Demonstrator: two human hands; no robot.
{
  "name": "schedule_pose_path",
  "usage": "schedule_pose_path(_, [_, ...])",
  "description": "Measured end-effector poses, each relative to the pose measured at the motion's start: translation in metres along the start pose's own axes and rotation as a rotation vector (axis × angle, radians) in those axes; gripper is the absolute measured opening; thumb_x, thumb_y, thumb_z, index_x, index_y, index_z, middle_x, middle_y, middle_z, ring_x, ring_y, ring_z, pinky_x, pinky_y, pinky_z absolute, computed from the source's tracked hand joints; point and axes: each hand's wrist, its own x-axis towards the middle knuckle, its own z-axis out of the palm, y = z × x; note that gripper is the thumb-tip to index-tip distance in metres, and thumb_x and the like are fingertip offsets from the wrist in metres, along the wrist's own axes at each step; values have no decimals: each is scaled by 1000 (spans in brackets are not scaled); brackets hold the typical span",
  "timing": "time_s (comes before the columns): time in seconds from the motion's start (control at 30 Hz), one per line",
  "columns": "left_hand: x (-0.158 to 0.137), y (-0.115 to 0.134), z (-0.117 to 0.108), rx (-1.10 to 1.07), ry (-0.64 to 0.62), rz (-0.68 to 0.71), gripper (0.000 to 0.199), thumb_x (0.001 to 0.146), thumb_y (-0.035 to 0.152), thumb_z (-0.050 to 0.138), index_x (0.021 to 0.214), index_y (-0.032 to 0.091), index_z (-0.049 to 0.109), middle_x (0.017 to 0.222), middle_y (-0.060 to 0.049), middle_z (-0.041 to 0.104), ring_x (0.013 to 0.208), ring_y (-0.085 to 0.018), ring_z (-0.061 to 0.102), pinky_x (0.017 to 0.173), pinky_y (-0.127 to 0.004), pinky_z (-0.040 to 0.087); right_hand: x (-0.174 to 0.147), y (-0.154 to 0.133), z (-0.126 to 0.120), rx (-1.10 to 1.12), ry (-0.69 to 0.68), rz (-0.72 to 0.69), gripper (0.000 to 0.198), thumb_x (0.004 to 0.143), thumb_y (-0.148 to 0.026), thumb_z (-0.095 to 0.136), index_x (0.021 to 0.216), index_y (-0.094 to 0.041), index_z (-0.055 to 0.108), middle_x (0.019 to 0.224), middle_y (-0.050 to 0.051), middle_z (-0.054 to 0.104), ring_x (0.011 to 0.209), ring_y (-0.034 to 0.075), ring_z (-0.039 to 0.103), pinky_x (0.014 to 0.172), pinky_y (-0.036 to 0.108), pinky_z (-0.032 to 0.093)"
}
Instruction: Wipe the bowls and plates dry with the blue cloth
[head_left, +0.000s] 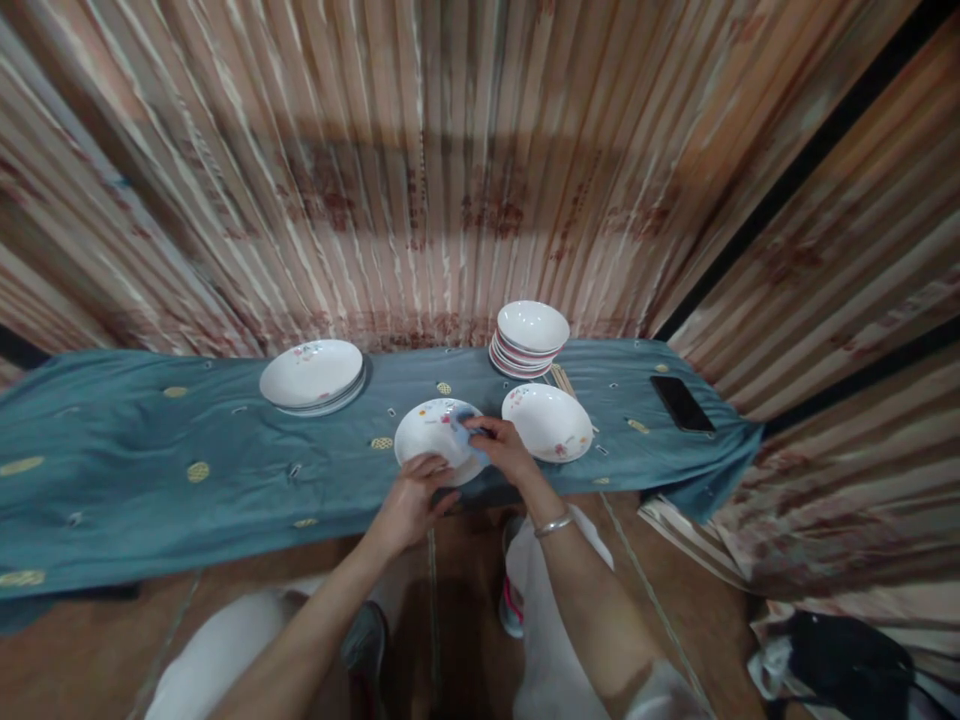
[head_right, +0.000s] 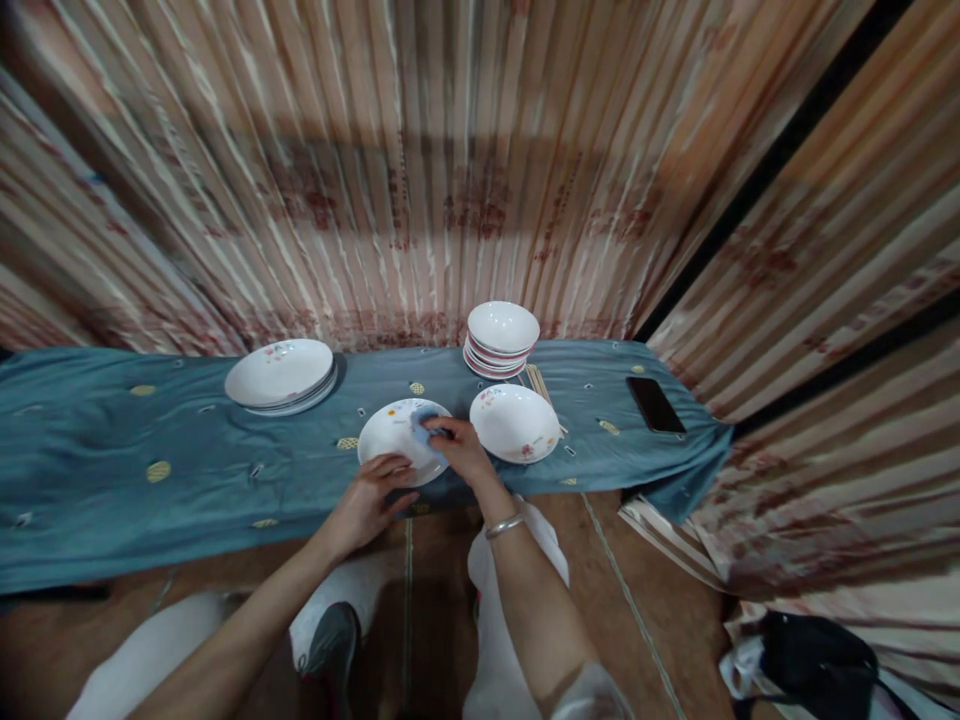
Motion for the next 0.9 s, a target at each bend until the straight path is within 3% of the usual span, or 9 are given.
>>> schedule_pose_path(0.13, [4, 2, 9, 61, -88, 16, 24, 92, 20, 53, 103, 20, 74, 112, -13, 73, 108, -28, 64, 97, -47, 49, -1, -5, -2, 310, 63, 126, 27, 53, -24, 74, 80, -20, 74, 80, -2, 74, 73, 16, 62, 74, 29, 49])
schedule_pose_path(0.27, [7, 6, 11, 59, -103, 14, 24, 94, 18, 50, 97, 18, 74, 104, -12, 75, 103, -25, 67, 95, -43, 50, -1, -14, -1, 483, 96, 151, 26, 46, -18, 77, 72, -21, 74, 68, -6, 70, 61, 11, 57, 64, 23, 45])
schedule_pose_path(0.5, [11, 2, 8, 11, -53, -31, 30, 93, 12, 44, 94, 18, 73, 103, -11, 76, 96, -23, 70, 103, -47, 45, -1, -21, -14, 648, 116, 109, 24, 52, -20, 73, 76, -19, 73, 63, -5, 68, 57, 12, 55, 58, 23, 43])
schedule_pose_path(0.6, [17, -1, -2, -111, 38, -105, 27, 90, 18, 49, 92, 20, 75, 99, -11, 77, 96, -24, 70, 107, -47, 42, -2, -24, -22, 687, 129, 36, 21, 56, -23, 65, 75, -20, 69, 65, -4, 66, 60, 14, 57, 59, 24, 45])
schedule_pose_path(0.7, [24, -1, -17, -281, 204, -199, 22, 87, 26, 55, 83, 23, 77, 91, -9, 78, 94, -26, 69, 104, -44, 43, -4, -27, -26, 726, 170, 20, 25, 55, -24, 60, 78, -20, 69, 71, -3, 68, 65, 15, 59, 64, 26, 48])
schedule_pose_path(0.8, [28, -2, -35, -489, 382, -335, 21, 82, 35, 61, 77, 21, 77, 85, -8, 76, 84, -25, 68, 86, -36, 50, -6, -29, -27, 698, 196, 1, 27, 56, -24, 59, 81, -20, 69, 73, -2, 68, 67, 16, 60, 67, 28, 49])
schedule_pose_path(0.9, [28, -5, -49, -706, 524, -531, 28, 72, 46, 71, 71, 18, 75, 71, -4, 72, 69, -20, 62, 69, -29, 48, -8, -31, -25, 601, 193, -52, 27, 59, -24, 58, 83, -19, 69, 72, -1, 69, 69, 17, 61, 67, 29, 50])
